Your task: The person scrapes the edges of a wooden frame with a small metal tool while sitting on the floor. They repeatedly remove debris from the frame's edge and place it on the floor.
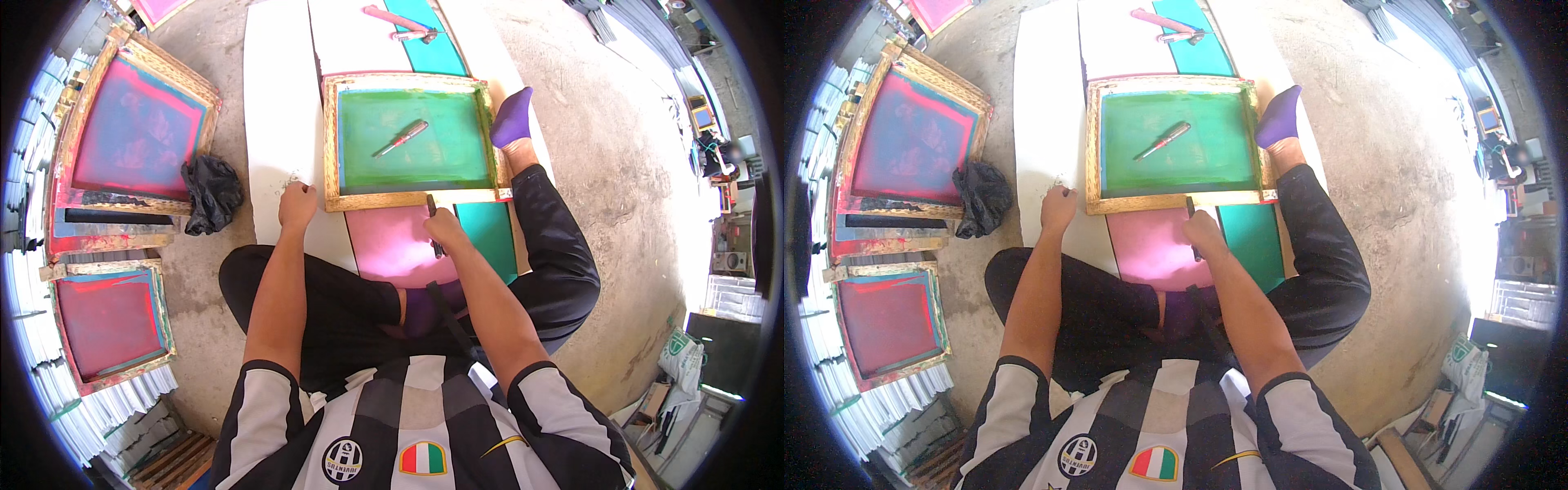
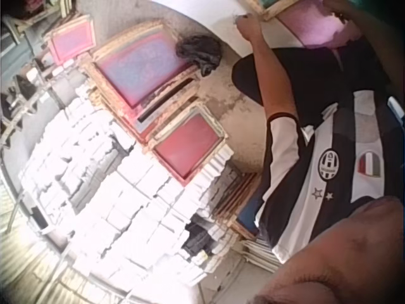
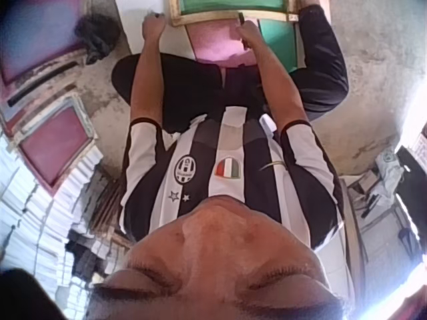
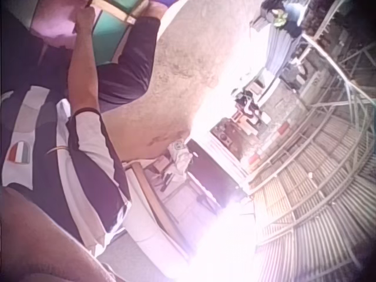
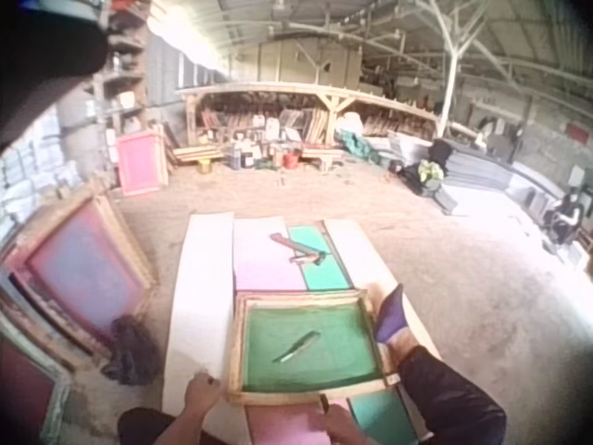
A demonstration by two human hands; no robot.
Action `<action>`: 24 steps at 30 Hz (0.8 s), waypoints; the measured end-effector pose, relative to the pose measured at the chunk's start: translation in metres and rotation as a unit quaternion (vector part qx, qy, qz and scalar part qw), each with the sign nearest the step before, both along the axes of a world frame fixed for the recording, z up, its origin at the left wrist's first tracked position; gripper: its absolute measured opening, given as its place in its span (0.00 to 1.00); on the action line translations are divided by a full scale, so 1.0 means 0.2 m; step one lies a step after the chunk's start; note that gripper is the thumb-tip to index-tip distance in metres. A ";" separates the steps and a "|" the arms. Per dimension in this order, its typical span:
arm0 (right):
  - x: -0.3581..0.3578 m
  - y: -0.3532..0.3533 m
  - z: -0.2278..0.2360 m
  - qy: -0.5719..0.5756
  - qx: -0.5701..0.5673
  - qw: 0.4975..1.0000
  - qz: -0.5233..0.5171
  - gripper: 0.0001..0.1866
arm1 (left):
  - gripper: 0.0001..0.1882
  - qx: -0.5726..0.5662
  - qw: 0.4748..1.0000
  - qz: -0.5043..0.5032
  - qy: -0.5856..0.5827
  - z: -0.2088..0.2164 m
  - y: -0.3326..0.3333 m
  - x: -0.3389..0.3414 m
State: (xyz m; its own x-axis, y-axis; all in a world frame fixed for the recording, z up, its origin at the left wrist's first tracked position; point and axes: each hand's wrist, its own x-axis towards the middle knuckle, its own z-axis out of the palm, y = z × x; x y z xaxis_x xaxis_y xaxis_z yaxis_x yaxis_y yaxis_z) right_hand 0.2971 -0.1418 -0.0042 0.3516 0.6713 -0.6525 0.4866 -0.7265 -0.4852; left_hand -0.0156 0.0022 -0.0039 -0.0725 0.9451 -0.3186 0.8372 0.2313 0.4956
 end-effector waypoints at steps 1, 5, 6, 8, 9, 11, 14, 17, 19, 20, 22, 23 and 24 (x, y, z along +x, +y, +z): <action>0.00 0.01 0.01 -0.002 -0.007 1.000 0.003 0.19 | 0.18 -0.002 1.000 -0.002 0.001 0.01 0.00 0.00; -0.01 0.04 0.04 -0.017 0.010 1.000 0.003 0.16 | 0.18 -0.005 1.000 -0.007 -0.006 0.02 -0.01 0.00; -0.01 0.04 0.03 -0.023 0.026 0.999 -0.001 0.15 | 0.18 -0.005 1.000 -0.008 -0.011 0.02 0.00 0.01; -0.02 0.04 0.02 -0.048 0.038 0.998 0.004 0.15 | 0.20 -0.021 1.000 -0.008 -0.011 0.01 0.01 0.01; -0.01 0.05 0.02 -0.062 0.044 0.997 0.006 0.15 | 0.21 -0.029 0.999 -0.008 -0.011 0.00 0.01 0.02; -0.07 0.08 0.17 -0.027 -0.011 0.999 -0.022 0.15 | 0.20 -0.029 1.000 -0.001 -0.005 0.01 0.00 0.01; -0.10 0.08 0.23 -0.020 -0.031 0.999 -0.040 0.16 | 0.19 -0.040 0.999 0.009 0.016 0.06 -0.01 0.02; -0.05 0.02 0.03 -0.097 0.045 0.994 -0.019 0.15 | 0.18 -0.049 0.998 0.010 0.035 0.08 -0.01 0.05; -0.05 0.01 -0.03 -0.131 0.065 0.989 -0.001 0.15 | 0.18 -0.050 0.997 0.020 0.055 0.07 -0.01 0.04; -0.04 0.02 -0.06 -0.135 0.050 0.990 0.002 0.15 | 0.18 -0.048 0.996 0.028 0.066 0.04 0.00 0.03; -0.05 0.02 -0.06 -0.142 0.038 0.989 0.003 0.15 | 0.18 -0.044 0.995 0.042 0.078 0.04 0.01 0.01; -0.06 0.01 -0.07 -0.146 0.042 0.988 0.001 0.15 | 0.18 -0.043 0.995 0.048 0.078 0.04 0.02 0.00; -0.07 0.01 -0.06 -0.150 0.047 0.988 -0.001 0.14 | 0.18 -0.041 0.995 0.055 0.078 0.04 0.02 0.00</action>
